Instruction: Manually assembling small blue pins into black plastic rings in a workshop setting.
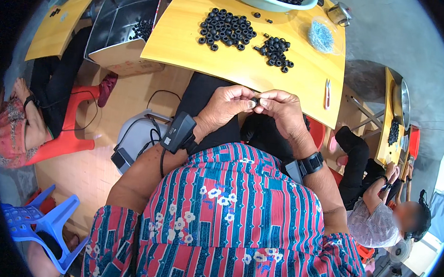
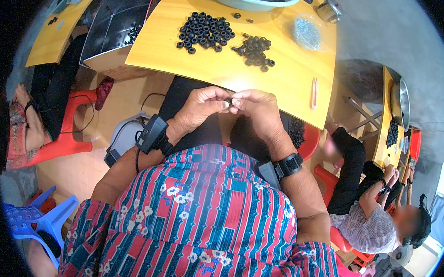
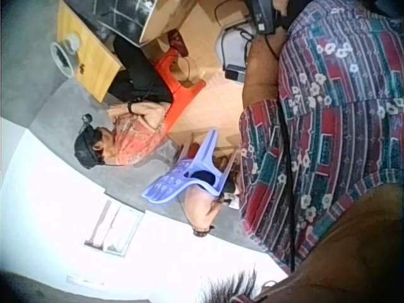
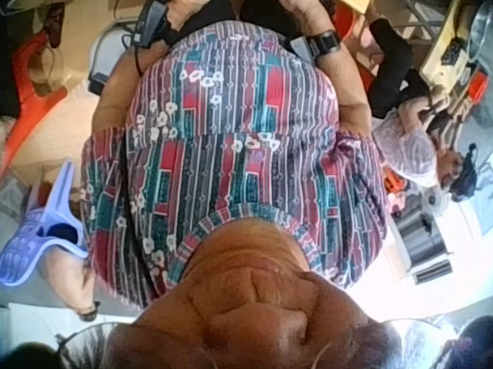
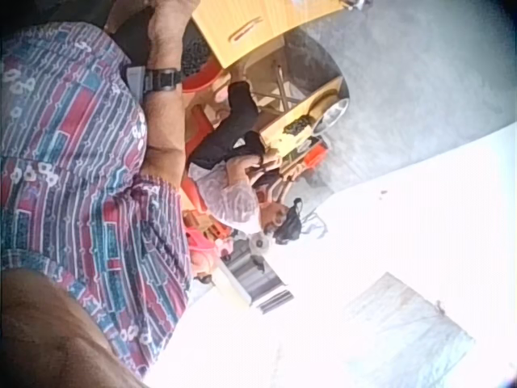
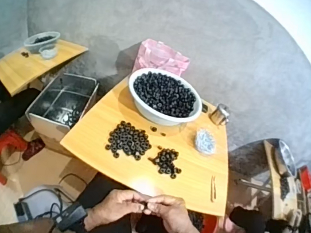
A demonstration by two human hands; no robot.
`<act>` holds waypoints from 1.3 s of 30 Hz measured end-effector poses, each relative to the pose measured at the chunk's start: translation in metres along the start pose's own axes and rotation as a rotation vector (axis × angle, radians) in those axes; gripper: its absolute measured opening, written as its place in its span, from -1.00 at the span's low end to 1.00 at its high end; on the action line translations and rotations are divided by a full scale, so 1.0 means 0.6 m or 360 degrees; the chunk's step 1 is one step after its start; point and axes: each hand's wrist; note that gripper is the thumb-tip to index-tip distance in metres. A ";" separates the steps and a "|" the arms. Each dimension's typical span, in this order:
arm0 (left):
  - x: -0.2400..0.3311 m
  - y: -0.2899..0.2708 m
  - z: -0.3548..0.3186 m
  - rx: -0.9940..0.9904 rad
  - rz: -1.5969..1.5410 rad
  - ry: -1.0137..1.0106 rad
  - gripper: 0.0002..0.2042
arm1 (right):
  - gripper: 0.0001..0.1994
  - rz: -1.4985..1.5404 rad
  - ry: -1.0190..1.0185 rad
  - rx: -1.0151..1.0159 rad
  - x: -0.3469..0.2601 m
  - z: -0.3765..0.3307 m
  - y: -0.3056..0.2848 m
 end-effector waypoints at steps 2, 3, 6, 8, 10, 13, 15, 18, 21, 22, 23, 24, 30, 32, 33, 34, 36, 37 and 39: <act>0.003 0.000 0.000 0.0008 0.0010 0.0000 -0.79 | -0.92 -0.0359 -0.0109 0.0081 -0.001 0.001 0.006; 0.003 0.000 -0.001 0.0013 0.0022 0.0002 -0.80 | -0.92 -0.0359 -0.0105 0.0080 0.002 0.002 0.008; 0.002 0.001 0.001 0.0032 -0.0027 0.0013 -0.80 | -0.91 -0.0474 -0.0229 0.0132 0.014 0.004 0.010; 0.002 0.002 0.001 0.0041 -0.0054 0.0018 -0.80 | -0.91 -0.0457 -0.0359 0.0167 0.023 0.004 0.010; 0.002 0.003 0.000 0.0050 -0.0081 0.0022 -0.81 | -0.92 -0.0316 -0.0283 0.0154 0.023 0.005 0.010; 0.002 0.004 0.000 0.0076 -0.0054 0.0002 -0.81 | -0.92 -0.0025 -0.0137 0.0122 0.024 0.005 0.005; 0.002 0.005 0.000 0.0071 -0.0086 0.0023 -0.81 | -0.92 0.0126 -0.0067 0.0102 0.025 0.006 -0.001; 0.005 0.006 0.000 0.0089 0.0084 -0.0009 -0.82 | -0.91 0.0315 -0.0031 -0.0014 0.021 0.005 -0.007; -0.003 0.005 0.000 0.0126 0.0168 0.0064 -0.83 | -0.90 0.0389 0.0026 -0.0118 0.011 0.003 -0.006; -0.003 0.006 0.000 0.0124 0.0169 0.0064 -0.83 | -0.87 0.0349 0.0105 -0.0147 0.008 0.002 -0.008; -0.003 0.005 0.000 0.0122 0.0178 0.0073 -0.82 | -0.83 0.0310 0.0184 -0.0177 0.006 0.001 -0.010; -0.003 0.006 -0.001 0.0119 0.0186 0.0082 -0.82 | -0.83 0.0309 0.0183 -0.0176 0.003 0.000 -0.010; 0.002 0.009 0.000 0.0126 0.0224 0.0098 -0.84 | -0.73 0.0279 0.0234 -0.0299 0.008 -0.003 -0.019; 0.002 0.009 0.000 0.0130 0.0271 0.0110 -0.84 | -0.73 0.0386 0.0200 -0.0361 0.013 -0.002 -0.021; 0.001 0.008 -0.001 0.0136 0.0318 0.0122 -0.84 | -0.73 0.0386 0.0199 -0.0361 0.013 -0.002 -0.019; 0.000 0.007 -0.001 0.0136 0.0319 0.0123 -0.84 | -0.74 0.0408 0.0202 -0.0358 0.014 -0.003 -0.017; 0.000 0.007 0.000 0.0119 0.0280 0.0135 -0.83 | -0.74 0.0430 0.0203 -0.0356 0.016 -0.003 -0.018; 0.000 0.008 0.000 0.0117 0.0282 0.0136 -0.83 | -0.74 0.0437 0.0176 -0.0390 0.019 -0.003 -0.020; 0.000 0.009 0.001 0.0116 0.0281 0.0155 -0.83 | -0.74 0.0445 0.0148 -0.0424 0.021 -0.002 -0.021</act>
Point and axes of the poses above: each hand's wrist, its own z-axis towards the middle knuckle, its own y-axis out of the palm, x = y × z, and after that the axes turned 15 degrees about -x, right-handed
